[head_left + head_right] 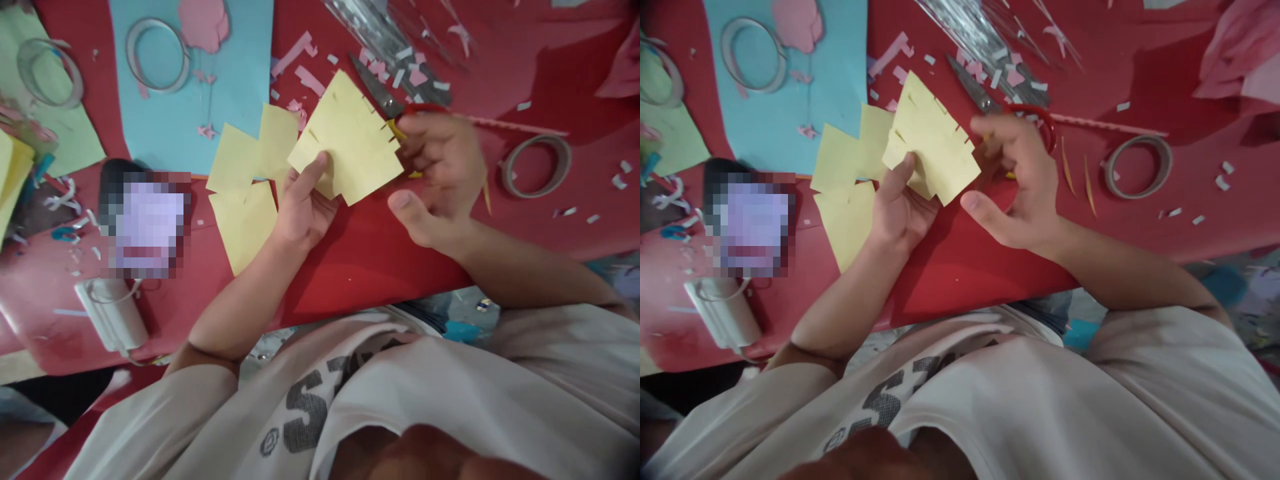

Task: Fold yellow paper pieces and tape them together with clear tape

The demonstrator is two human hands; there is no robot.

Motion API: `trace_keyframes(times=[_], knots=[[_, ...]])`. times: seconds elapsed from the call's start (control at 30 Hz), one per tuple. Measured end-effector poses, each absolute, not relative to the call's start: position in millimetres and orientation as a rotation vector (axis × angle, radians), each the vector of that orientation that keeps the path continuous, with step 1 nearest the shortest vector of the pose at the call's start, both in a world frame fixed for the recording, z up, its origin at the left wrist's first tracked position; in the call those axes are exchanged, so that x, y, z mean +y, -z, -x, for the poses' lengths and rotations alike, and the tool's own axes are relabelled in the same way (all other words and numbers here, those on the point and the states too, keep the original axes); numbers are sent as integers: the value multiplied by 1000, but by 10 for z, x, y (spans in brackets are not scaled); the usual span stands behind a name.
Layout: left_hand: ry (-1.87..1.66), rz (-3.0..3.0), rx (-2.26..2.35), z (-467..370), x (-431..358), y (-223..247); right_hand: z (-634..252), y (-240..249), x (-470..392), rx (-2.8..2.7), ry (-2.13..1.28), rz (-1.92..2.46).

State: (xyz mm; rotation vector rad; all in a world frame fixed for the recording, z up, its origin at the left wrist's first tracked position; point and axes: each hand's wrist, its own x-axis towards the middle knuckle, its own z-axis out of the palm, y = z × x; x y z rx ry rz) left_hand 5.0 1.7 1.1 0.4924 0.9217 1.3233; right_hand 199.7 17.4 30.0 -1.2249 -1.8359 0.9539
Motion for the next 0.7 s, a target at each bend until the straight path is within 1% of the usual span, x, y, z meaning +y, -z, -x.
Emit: trace_keyframes(times=[0.1, 0.23, 0.37, 0.53, 0.6, 0.7], knots=[[-1326, -396, 875, -30, 21, -15, -1903, -267, 125, -1877, -940, 1103], [-1338, -391, 835, -55, -14, -24, -1776, -191, 71, -1922, -768, 1156], [-1306, -435, 775, -128, -64, -69, -1694, -78, 43, -1859, -698, 1153], [-1303, -527, 692, -126, -43, -141, -1872, -51, 137, -1804, -556, 1142], [-1384, -593, 685, -56, -8, -137, -2011, -91, 217, -1834, -476, 1151], [-1603, -703, 744, 65, 52, -78, -2096, -134, 321, -1817, -328, 1109]])
